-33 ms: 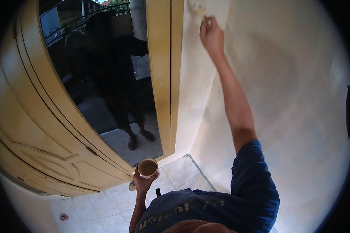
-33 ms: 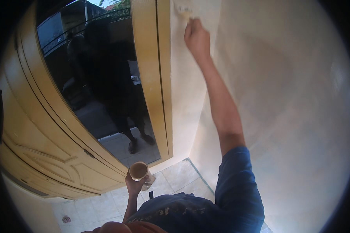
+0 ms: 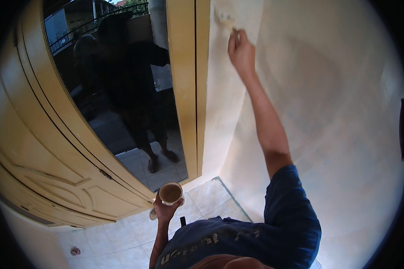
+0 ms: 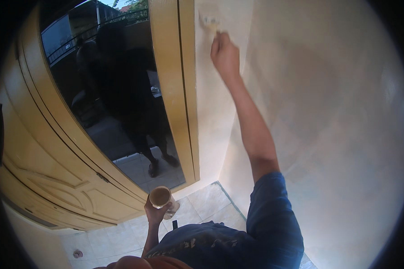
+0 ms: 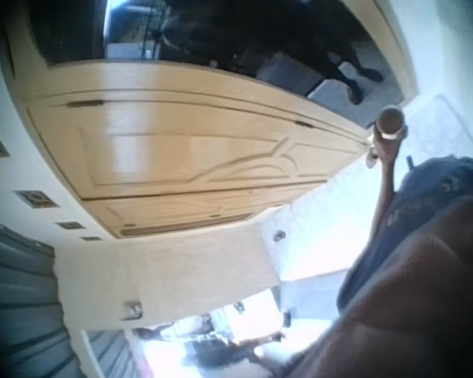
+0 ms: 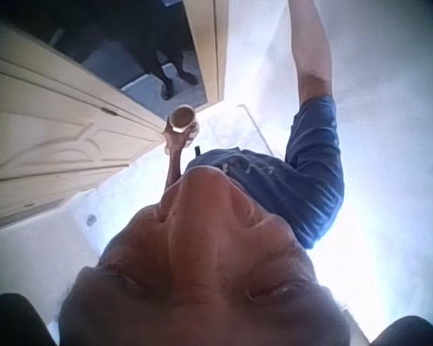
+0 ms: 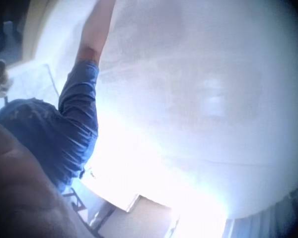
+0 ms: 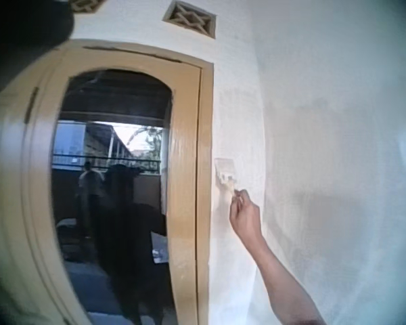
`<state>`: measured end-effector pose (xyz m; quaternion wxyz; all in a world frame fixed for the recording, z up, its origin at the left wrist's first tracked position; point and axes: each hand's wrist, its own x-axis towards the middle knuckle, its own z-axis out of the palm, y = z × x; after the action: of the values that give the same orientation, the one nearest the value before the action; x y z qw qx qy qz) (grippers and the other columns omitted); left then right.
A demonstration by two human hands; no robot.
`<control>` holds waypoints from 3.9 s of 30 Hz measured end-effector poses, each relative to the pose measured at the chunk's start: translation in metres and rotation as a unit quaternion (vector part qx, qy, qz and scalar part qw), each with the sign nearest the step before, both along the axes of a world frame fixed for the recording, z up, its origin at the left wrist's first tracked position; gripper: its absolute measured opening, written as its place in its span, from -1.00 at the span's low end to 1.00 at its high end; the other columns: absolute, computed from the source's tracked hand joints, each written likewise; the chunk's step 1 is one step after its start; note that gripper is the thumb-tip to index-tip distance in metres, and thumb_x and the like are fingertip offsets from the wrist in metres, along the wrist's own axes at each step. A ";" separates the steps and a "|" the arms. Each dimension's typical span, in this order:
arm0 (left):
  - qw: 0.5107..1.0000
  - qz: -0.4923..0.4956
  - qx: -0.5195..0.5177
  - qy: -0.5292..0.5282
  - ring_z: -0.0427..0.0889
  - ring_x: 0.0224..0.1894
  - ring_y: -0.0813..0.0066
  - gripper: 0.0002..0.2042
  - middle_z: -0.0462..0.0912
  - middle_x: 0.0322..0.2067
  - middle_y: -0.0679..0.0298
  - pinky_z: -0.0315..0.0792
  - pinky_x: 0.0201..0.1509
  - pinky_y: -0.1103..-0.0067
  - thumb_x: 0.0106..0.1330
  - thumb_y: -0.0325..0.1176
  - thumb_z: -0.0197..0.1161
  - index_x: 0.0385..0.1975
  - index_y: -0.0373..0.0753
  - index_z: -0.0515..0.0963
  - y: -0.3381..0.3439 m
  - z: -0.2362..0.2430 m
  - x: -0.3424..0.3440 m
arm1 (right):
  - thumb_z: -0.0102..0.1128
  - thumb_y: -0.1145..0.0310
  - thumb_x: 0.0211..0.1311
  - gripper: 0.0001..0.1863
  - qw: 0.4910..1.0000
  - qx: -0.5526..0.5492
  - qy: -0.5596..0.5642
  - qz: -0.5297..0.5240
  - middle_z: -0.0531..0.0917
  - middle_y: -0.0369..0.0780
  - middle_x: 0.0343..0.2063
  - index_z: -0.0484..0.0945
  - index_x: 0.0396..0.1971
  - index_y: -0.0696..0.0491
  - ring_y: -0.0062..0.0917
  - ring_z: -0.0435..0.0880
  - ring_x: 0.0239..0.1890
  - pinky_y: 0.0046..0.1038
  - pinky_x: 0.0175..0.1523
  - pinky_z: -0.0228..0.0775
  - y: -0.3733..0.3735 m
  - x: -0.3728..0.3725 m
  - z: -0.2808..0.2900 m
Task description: The person paints a wall section near a door frame using a paintbrush and a small container of paint. They repeatedly dip the brush into the container and apply paint to the wall in vertical strokes.
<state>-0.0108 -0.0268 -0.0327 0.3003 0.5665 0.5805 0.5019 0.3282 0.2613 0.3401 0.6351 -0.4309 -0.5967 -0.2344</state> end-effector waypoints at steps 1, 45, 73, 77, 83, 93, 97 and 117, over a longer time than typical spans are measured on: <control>1.000 -0.005 0.005 -0.005 0.76 -0.04 0.23 -0.25 0.75 -0.11 0.08 0.62 0.05 0.34 -0.14 -0.20 0.73 0.07 -0.35 0.52 0.000 0.002 0.000 | 0.11 0.44 0.38 -0.86 1.000 -0.027 0.012 0.009 0.63 0.11 -0.52 0.52 -0.15 0.17 0.06 0.66 -0.46 -0.09 -0.38 0.49 -0.010 -0.006 -0.033; 0.998 -0.063 0.005 0.019 0.75 -0.07 0.26 -0.27 0.75 -0.12 0.10 0.60 0.03 0.37 -0.13 -0.25 0.72 0.07 -0.34 0.52 0.004 0.006 0.015 | 0.21 0.29 0.33 -0.76 0.949 -0.243 -0.195 -0.043 0.71 0.11 -0.31 0.62 -0.14 0.13 -0.01 0.72 -0.20 -0.16 -0.11 0.55 -0.018 0.121 -0.051; 0.998 -0.020 0.020 0.056 0.74 -0.05 0.29 -0.21 0.73 -0.07 0.10 0.62 0.03 0.39 -0.11 -0.12 0.74 0.12 -0.35 0.50 -0.020 0.010 0.022 | 0.11 0.31 0.40 -0.80 0.887 -0.445 0.098 0.075 0.68 0.11 -0.41 0.48 -0.12 0.11 0.08 0.69 -0.30 0.01 -0.20 0.53 -0.078 0.071 -0.450; 0.998 -0.018 0.011 0.057 0.75 -0.04 0.26 -0.22 0.74 -0.08 0.10 0.62 0.04 0.37 -0.11 -0.14 0.73 0.12 -0.34 0.50 -0.020 0.000 0.020 | 0.21 0.31 0.34 -0.82 0.883 -0.463 -0.018 0.073 0.68 0.09 -0.46 0.55 -0.18 0.09 0.07 0.69 -0.35 -0.05 -0.25 0.49 -0.069 0.082 -0.324; 0.997 -0.039 0.000 0.063 0.75 -0.02 0.25 -0.21 0.74 -0.08 0.10 0.62 0.05 0.37 -0.12 -0.13 0.74 0.11 -0.35 0.51 -0.008 -0.002 0.014 | 0.17 0.23 0.35 -0.75 0.875 -0.448 -0.186 0.004 0.71 0.06 -0.28 0.59 -0.20 0.13 -0.02 0.69 -0.19 -0.12 -0.04 0.52 -0.017 0.071 -0.116; 1.000 0.007 0.007 0.008 0.74 -0.03 0.30 -0.26 0.74 -0.09 0.11 0.62 0.05 0.37 -0.10 -0.19 0.73 0.09 -0.34 0.52 -0.018 0.001 0.016 | 0.09 0.41 0.24 -0.74 0.959 -0.249 -0.127 -0.038 0.70 0.19 -0.22 0.68 -0.23 0.24 0.04 0.71 -0.10 -0.11 -0.01 0.55 -0.089 0.024 0.052; 1.000 -0.009 0.023 0.012 0.75 -0.04 0.28 -0.23 0.75 -0.10 0.10 0.62 0.05 0.37 -0.13 -0.16 0.74 0.09 -0.35 0.52 -0.011 0.001 0.012 | 0.11 0.37 0.33 -0.79 0.993 -0.120 0.010 -0.010 0.73 0.04 -0.35 0.61 -0.23 0.20 -0.14 0.74 -0.36 -0.23 -0.29 0.55 -0.078 0.026 0.055; 1.000 -0.019 -0.011 0.009 0.75 -0.05 0.29 -0.24 0.75 -0.11 0.11 0.62 0.03 0.37 -0.17 -0.18 0.74 0.06 -0.35 0.53 -0.018 0.002 0.006 | 0.08 0.39 0.42 -0.86 0.918 -0.391 0.050 0.038 0.63 0.10 -0.41 0.46 -0.11 0.10 0.11 0.65 -0.30 0.01 -0.23 0.49 -0.068 0.000 -0.443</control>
<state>-0.0044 -0.0445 -0.0304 0.3108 0.5787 0.5774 0.4849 0.3284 0.1929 -0.1032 0.4530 -0.6331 -0.6245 0.0637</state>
